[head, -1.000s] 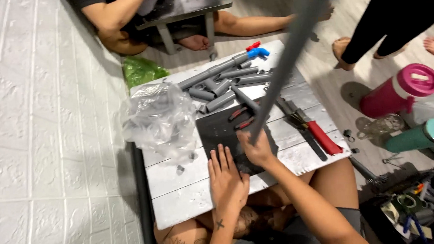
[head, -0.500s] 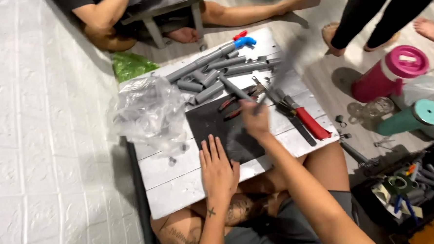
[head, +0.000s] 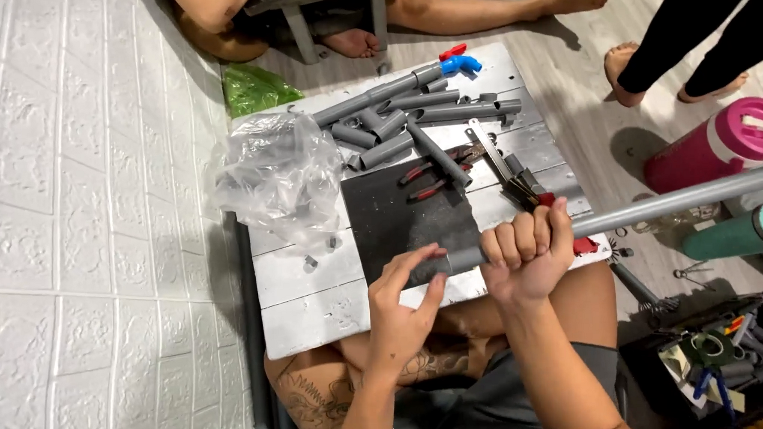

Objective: Sanding the ends of PVC pipe segments to prepare them for plumbing assembly.

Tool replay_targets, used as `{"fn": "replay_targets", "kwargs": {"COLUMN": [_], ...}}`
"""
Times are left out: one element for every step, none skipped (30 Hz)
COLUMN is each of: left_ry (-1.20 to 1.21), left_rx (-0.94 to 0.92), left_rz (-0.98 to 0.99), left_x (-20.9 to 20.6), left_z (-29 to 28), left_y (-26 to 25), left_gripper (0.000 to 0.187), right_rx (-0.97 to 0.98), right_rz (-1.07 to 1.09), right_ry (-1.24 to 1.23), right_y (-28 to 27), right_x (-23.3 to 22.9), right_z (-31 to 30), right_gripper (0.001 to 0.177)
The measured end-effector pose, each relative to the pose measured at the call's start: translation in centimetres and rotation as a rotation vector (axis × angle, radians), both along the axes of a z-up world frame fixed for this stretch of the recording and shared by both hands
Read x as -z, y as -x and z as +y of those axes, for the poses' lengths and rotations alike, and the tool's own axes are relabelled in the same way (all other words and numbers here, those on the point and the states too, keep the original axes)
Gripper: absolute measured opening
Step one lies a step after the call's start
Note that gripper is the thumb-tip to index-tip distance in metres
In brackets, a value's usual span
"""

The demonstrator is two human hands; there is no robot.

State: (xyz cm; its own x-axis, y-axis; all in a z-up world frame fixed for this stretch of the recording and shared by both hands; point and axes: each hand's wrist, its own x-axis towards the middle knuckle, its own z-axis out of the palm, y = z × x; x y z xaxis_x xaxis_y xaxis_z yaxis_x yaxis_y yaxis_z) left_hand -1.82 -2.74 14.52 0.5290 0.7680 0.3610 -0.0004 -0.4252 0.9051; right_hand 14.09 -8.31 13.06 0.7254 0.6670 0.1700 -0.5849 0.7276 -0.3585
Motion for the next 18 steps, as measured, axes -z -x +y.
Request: {"fn": "replay_targets", "kwargs": {"left_ry": [0.007,0.015,0.011,0.040,0.070,0.065,0.104,0.141,0.136,0.116,0.095,0.088,0.056,0.026,0.020,0.032,0.043,0.039], "left_rx": [0.022,0.045,0.041,0.063,0.085,0.083,0.098,0.117,0.118,0.132,0.146,0.142,0.151,0.160,0.156,0.167,0.179,0.176], "left_rz": [-0.013,-0.025,-0.027,-0.045,-0.063,-0.064,-0.100,-0.136,-0.137,-0.164,-0.191,-0.192,-0.194,-0.193,-0.192,-0.217,-0.241,-0.239], "left_x": [-0.5,-1.0,-1.5,-2.0,-2.4,-2.5,-2.6,-2.7,-3.0,-3.3,-3.6,-3.9,-4.2,-4.5,-4.7,-4.8,-5.0,-4.8], "left_z": [-0.2,-0.4,-0.7,-0.8,-1.0,-1.2,-1.4,-1.5,-1.6,-1.7,-1.8,-1.8,-1.9,-1.9,-2.1,-2.3,-2.5,-2.7], "left_y": [0.2,0.3,0.5,0.6,0.8,1.0,1.2,1.4,1.6,1.9,2.1,2.4,2.6,3.0,3.2,3.3,3.5,3.5], "left_gripper": [0.039,0.041,0.041,0.041,0.041,0.041,0.040,0.039,0.039,0.038,0.038,0.038,0.034,0.032,0.032,0.027,0.023,0.023], "right_rx": [-0.046,-0.091,-0.096,-0.125,-0.154,-0.156,-0.175,-0.191,-0.190,-0.177,-0.163,-0.169,-0.154,-0.138,-0.143,-0.140,-0.138,-0.140], "right_rz": [0.017,0.035,0.033,0.055,0.076,0.075,0.091,0.106,0.104,0.079,0.055,0.054,0.014,-0.023,-0.022,-0.010,0.002,0.004], "right_ry": [-0.076,-0.151,-0.155,-0.202,-0.250,-0.254,-0.309,-0.366,-0.371,-0.371,-0.370,-0.377,-0.396,-0.415,-0.420,-0.455,-0.490,-0.493], "right_y": [0.2,0.3,0.6,0.8,1.0,1.4,1.7,2.0,2.3,2.6,2.9,3.0,3.2,3.4,3.7,4.0,4.2,4.3], "right_x": [0.0,-0.1,-0.5,-0.8,-1.1,-1.6,-2.1,-2.6,-3.0,-3.4,-3.9,-4.0,-4.1,-4.1,-4.5,-4.8,-5.2,-5.4], "right_z": [-0.1,-0.2,-0.4,-0.5,-0.6,-0.7,-0.7,-0.8,-1.0,-1.1,-1.2,-1.3,-1.4,-1.6,-1.7,-1.9,-2.1,-2.3], "right_gripper": [0.054,0.053,0.053,0.053,0.054,0.054,0.054,0.055,0.055,0.055,0.056,0.056,0.055,0.054,0.054,0.053,0.052,0.052]}}
